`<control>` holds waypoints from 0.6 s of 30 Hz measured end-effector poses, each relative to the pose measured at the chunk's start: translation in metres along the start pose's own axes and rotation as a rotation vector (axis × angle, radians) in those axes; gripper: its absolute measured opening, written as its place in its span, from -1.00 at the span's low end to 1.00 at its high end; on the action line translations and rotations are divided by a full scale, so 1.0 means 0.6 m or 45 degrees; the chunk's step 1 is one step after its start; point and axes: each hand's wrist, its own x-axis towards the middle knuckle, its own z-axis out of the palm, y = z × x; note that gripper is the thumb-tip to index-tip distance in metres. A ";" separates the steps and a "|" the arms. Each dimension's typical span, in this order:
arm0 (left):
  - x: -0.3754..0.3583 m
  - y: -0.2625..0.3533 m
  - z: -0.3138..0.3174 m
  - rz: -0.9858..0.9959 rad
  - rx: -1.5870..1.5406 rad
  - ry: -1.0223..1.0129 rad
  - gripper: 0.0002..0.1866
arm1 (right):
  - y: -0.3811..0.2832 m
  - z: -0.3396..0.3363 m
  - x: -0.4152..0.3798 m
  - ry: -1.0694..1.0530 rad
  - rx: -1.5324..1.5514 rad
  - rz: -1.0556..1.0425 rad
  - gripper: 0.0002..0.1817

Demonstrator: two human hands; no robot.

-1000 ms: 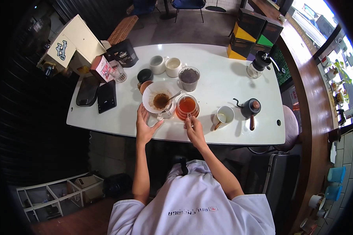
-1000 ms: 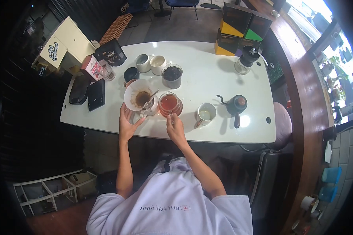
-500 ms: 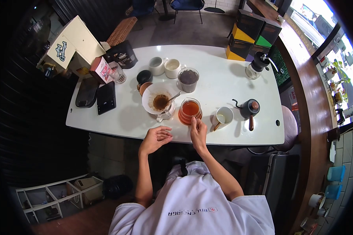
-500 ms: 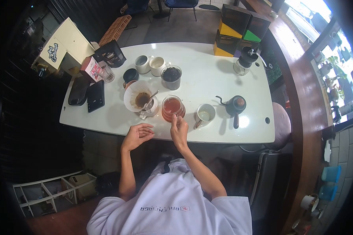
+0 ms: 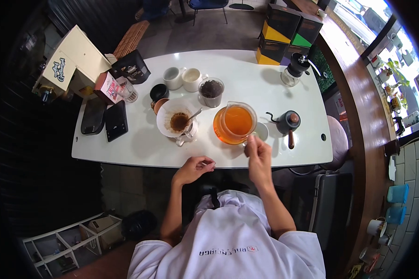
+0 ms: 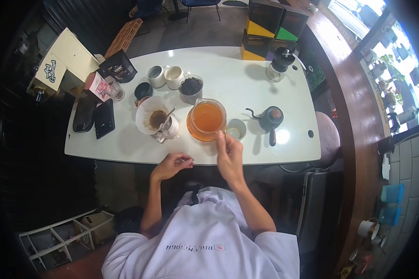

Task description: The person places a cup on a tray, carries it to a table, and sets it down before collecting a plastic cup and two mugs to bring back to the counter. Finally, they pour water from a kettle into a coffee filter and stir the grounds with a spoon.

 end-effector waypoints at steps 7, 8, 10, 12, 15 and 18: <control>0.063 0.023 0.096 0.244 -0.059 0.002 -0.56 | -0.112 -0.121 0.027 -0.014 -0.033 -0.035 -0.54; 0.070 0.025 0.107 0.246 -0.064 -0.013 -0.56 | -0.119 -0.139 0.029 -0.007 -0.077 -0.053 -0.54; 0.083 0.034 0.128 0.253 -0.020 0.133 -0.55 | -0.134 -0.168 0.033 0.005 -0.086 -0.032 -0.54; 0.095 0.037 0.143 0.264 0.012 0.158 -0.55 | -0.137 -0.191 0.033 0.018 -0.098 -0.054 -0.53; 0.117 0.029 0.158 0.342 0.132 0.244 -0.57 | -0.130 -0.223 0.031 0.040 -0.136 -0.009 -0.53; 0.143 0.003 0.165 0.511 0.283 0.336 -0.55 | -0.129 -0.241 0.027 0.053 -0.176 0.005 -0.52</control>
